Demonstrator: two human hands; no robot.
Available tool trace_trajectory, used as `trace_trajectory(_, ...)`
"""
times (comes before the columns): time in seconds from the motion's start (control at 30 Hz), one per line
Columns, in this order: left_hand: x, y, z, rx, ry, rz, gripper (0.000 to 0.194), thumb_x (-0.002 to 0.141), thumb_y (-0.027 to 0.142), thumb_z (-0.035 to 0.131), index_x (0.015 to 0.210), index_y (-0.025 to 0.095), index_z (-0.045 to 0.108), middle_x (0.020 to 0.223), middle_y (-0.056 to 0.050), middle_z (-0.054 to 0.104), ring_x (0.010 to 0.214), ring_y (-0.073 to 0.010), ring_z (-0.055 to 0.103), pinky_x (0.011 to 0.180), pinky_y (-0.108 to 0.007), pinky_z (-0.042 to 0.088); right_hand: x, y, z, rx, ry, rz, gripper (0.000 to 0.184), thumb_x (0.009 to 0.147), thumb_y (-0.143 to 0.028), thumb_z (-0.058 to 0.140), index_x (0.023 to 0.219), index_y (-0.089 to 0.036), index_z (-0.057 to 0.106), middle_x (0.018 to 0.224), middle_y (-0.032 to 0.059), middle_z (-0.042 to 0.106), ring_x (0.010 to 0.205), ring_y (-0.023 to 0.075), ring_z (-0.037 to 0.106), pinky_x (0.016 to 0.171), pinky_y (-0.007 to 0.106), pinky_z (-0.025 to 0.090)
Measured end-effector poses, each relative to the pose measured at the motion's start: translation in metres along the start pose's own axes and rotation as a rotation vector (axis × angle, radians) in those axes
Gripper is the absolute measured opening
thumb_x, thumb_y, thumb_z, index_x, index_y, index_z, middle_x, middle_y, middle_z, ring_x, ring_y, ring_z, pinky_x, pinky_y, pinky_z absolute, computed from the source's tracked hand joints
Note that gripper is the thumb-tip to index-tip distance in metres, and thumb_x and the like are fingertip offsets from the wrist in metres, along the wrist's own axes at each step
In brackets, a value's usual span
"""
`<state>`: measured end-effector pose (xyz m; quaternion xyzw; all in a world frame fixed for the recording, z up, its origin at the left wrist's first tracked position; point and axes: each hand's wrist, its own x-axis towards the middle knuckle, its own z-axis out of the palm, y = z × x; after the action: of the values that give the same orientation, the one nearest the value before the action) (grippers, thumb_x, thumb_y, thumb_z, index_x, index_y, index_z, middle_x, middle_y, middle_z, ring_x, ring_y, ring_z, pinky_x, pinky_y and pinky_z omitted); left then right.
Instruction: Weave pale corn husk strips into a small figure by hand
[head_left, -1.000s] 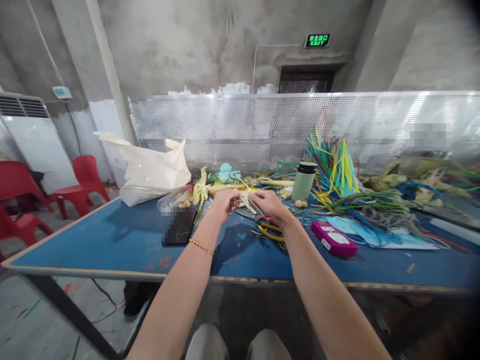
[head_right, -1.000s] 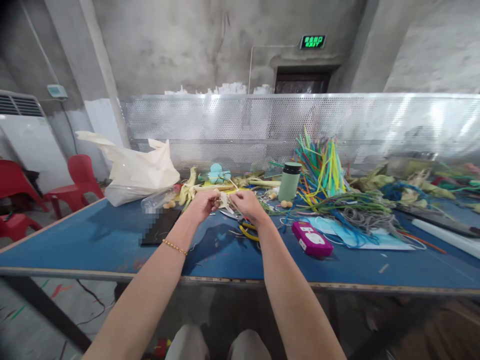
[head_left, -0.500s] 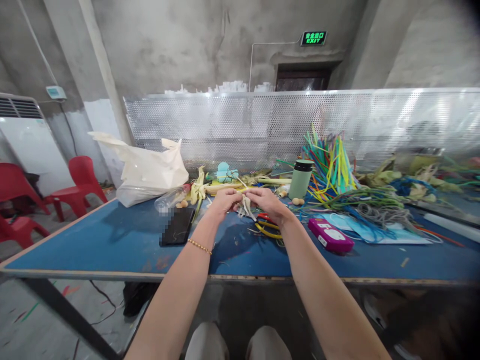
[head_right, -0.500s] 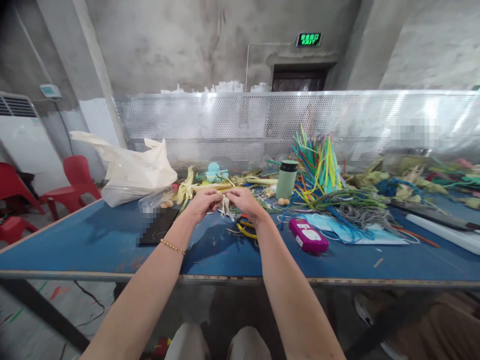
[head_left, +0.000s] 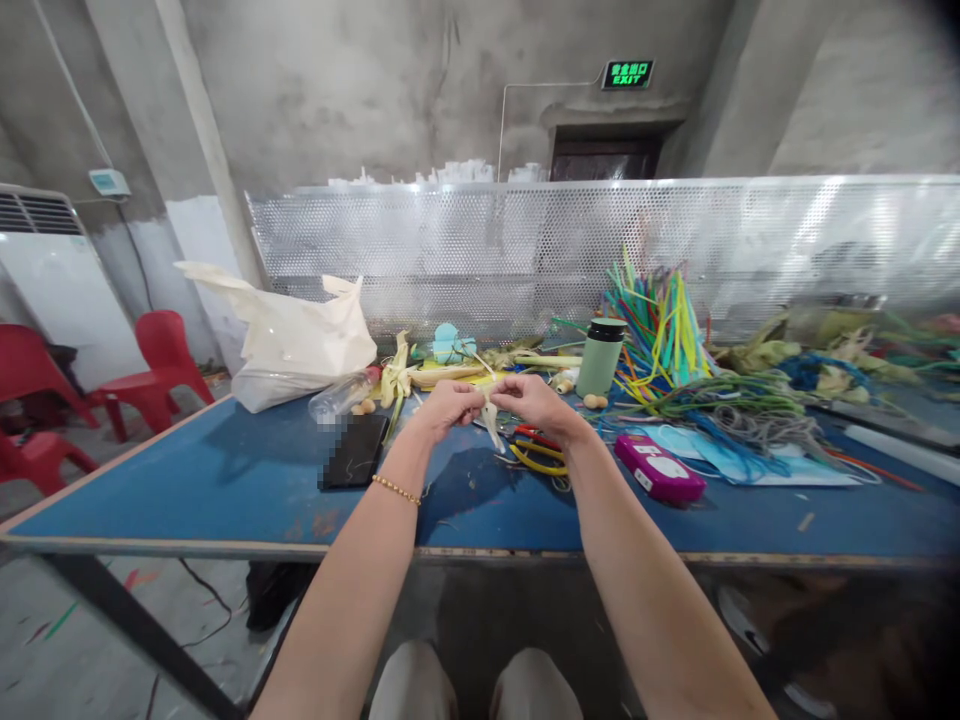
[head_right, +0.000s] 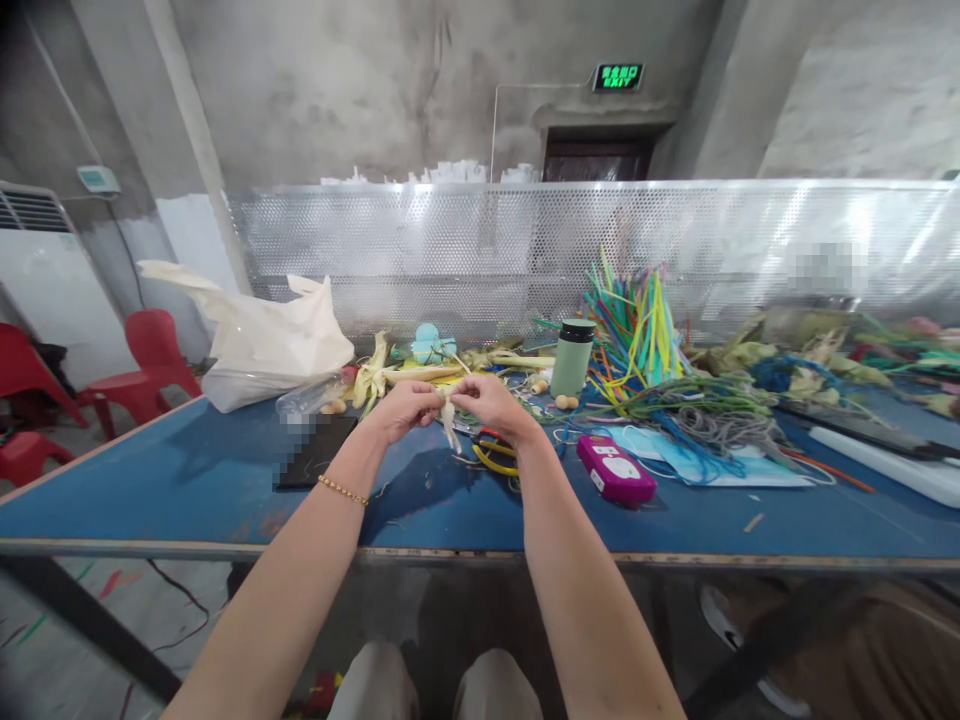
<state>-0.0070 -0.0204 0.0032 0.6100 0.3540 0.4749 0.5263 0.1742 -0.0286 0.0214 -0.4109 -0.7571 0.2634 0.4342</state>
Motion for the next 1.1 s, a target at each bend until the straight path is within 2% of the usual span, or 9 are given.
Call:
trace_trajectory(0.1,-0.001,0.0,0.0,0.033,-0.034,-0.014,0.021,0.064,0.016,0.071,0.05,0.016,0.055,0.045,0.001,0.051,0.04,-0.0061,0.039,0.043,-0.023,0.023,0.001,0.0,0.002,-0.102,0.002,-0.029,0.014,0.072,-0.031,0.064,0.066,-0.018,0.065,0.061,-0.0015,0.059,0.062,0.013,0.049,0.061,0.026,0.037)
trace_trajectory(0.2,-0.001,0.0,-0.001,0.042,-0.035,-0.025,0.021,0.064,0.014,0.07,0.05,0.016,0.056,0.046,0.0,0.052,0.04,-0.0061,0.038,0.043,-0.024,0.022,0.001,-0.001,0.004,-0.049,-0.008,-0.025,0.011,0.072,-0.026,0.064,0.077,-0.017,0.067,0.068,0.0001,0.064,0.066,0.014,0.054,0.063,0.026,0.041)
trace_trajectory(0.3,-0.001,0.0,-0.003,0.028,-0.035,-0.02,0.02,0.065,0.012,0.067,0.049,0.016,0.055,0.046,-0.001,0.052,0.039,-0.0063,0.039,0.043,-0.024,0.021,-0.001,-0.003,0.003,0.056,-0.057,-0.038,0.022,0.072,-0.025,0.067,0.092,-0.017,0.07,0.078,0.0017,0.068,0.071,0.015,0.059,0.067,0.028,0.045)
trace_trajectory(0.47,-0.001,0.002,-0.005,-0.017,-0.05,0.009,0.02,0.064,0.011,0.067,0.049,0.016,0.056,0.045,0.0,0.049,0.04,-0.006,0.039,0.043,-0.024,0.023,-0.004,-0.006,0.002,0.118,-0.155,-0.02,0.026,0.072,-0.025,0.068,0.097,-0.017,0.072,0.084,0.0035,0.072,0.076,0.0164,0.064,0.073,0.029,0.049)
trace_trajectory(0.67,-0.005,0.006,-0.005,0.017,-0.056,-0.017,0.019,0.064,0.009,0.063,0.048,0.016,0.054,0.045,0.001,0.048,0.039,-0.0056,0.039,0.043,-0.023,0.023,-0.003,-0.002,0.002,0.055,-0.093,-0.014,0.027,0.071,-0.029,0.072,0.093,-0.014,0.074,0.07,0.0005,0.068,0.066,0.0147,0.06,0.065,0.028,0.046)
trace_trajectory(0.83,-0.008,0.009,-0.005,0.076,-0.084,-0.046,0.02,0.066,0.007,0.062,0.05,0.016,0.053,0.046,0.001,0.05,0.04,-0.0053,0.039,0.044,-0.023,0.024,0.0,0.007,-0.005,-0.037,-0.065,-0.046,0.029,0.073,-0.036,0.073,0.091,-0.014,0.076,0.077,0.0038,0.072,0.071,0.0167,0.063,0.069,0.029,0.049)
trace_trajectory(0.9,-0.008,0.009,-0.005,0.088,-0.104,-0.075,0.021,0.067,0.006,0.062,0.051,0.015,0.053,0.047,0.001,0.051,0.041,-0.0051,0.039,0.044,-0.024,0.024,0.002,0.01,-0.007,-0.149,0.001,-0.02,0.025,0.076,-0.035,0.071,0.09,-0.015,0.077,0.082,0.0053,0.075,0.077,0.0193,0.066,0.074,0.031,0.051)
trace_trajectory(1.0,-0.005,0.007,-0.005,0.067,-0.12,-0.109,0.021,0.068,0.006,0.062,0.052,0.015,0.053,0.048,0.001,0.051,0.041,-0.0052,0.039,0.044,-0.024,0.023,0.003,0.014,-0.009,-0.507,0.191,0.055,0.023,0.078,-0.026,0.07,0.097,-0.018,0.079,0.097,0.0094,0.077,0.096,0.0264,0.068,0.087,0.039,0.05)
trace_trajectory(1.1,-0.001,0.003,-0.005,0.002,-0.033,-0.125,0.019,0.067,0.006,0.062,0.053,0.015,0.053,0.047,0.001,0.049,0.041,-0.0057,0.038,0.044,-0.024,0.021,0.003,0.018,-0.011,-0.819,0.328,0.12,0.035,0.078,-0.013,0.063,0.11,-0.017,0.078,0.116,0.0169,0.072,0.113,0.0352,0.061,0.096,0.048,0.045)
